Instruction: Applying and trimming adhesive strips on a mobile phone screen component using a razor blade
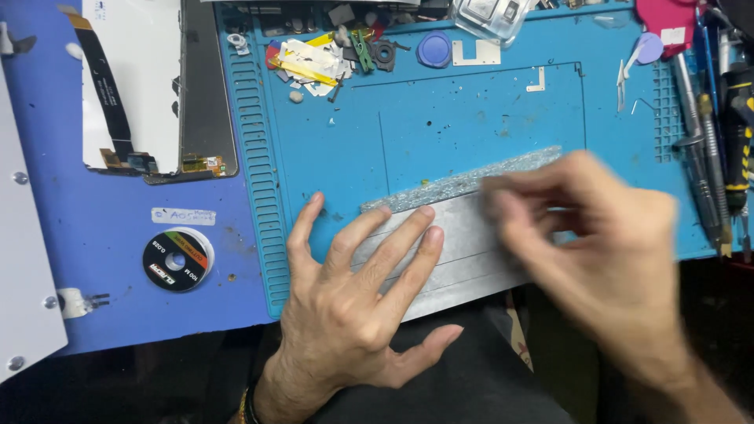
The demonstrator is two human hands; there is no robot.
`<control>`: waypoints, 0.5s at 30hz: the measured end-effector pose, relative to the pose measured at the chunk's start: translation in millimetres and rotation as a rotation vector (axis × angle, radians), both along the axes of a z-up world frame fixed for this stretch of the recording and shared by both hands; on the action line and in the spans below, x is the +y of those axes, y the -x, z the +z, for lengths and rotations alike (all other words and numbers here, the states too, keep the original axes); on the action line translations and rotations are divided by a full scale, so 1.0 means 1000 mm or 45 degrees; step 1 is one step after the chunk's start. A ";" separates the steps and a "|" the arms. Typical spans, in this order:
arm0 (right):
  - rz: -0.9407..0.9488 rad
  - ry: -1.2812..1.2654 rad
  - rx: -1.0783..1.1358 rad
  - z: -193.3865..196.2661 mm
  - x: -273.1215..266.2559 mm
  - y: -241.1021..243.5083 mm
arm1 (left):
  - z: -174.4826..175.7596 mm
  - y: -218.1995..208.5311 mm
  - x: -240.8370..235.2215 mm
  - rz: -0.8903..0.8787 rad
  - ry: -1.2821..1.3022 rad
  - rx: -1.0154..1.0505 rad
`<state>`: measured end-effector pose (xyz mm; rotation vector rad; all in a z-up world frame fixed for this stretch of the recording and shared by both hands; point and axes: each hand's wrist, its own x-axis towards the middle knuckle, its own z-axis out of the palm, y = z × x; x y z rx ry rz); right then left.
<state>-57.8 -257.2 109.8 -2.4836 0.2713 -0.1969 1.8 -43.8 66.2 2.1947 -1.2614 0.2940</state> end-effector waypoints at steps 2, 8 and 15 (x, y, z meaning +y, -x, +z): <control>0.104 -0.023 -0.006 -0.010 0.000 -0.006 | 0.000 0.000 0.002 -0.002 -0.009 -0.012; -0.160 0.101 0.115 0.003 -0.018 0.013 | -0.001 0.000 0.004 0.008 0.007 -0.006; -0.079 0.167 0.132 -0.006 -0.021 0.015 | -0.003 0.000 0.003 0.010 0.014 -0.008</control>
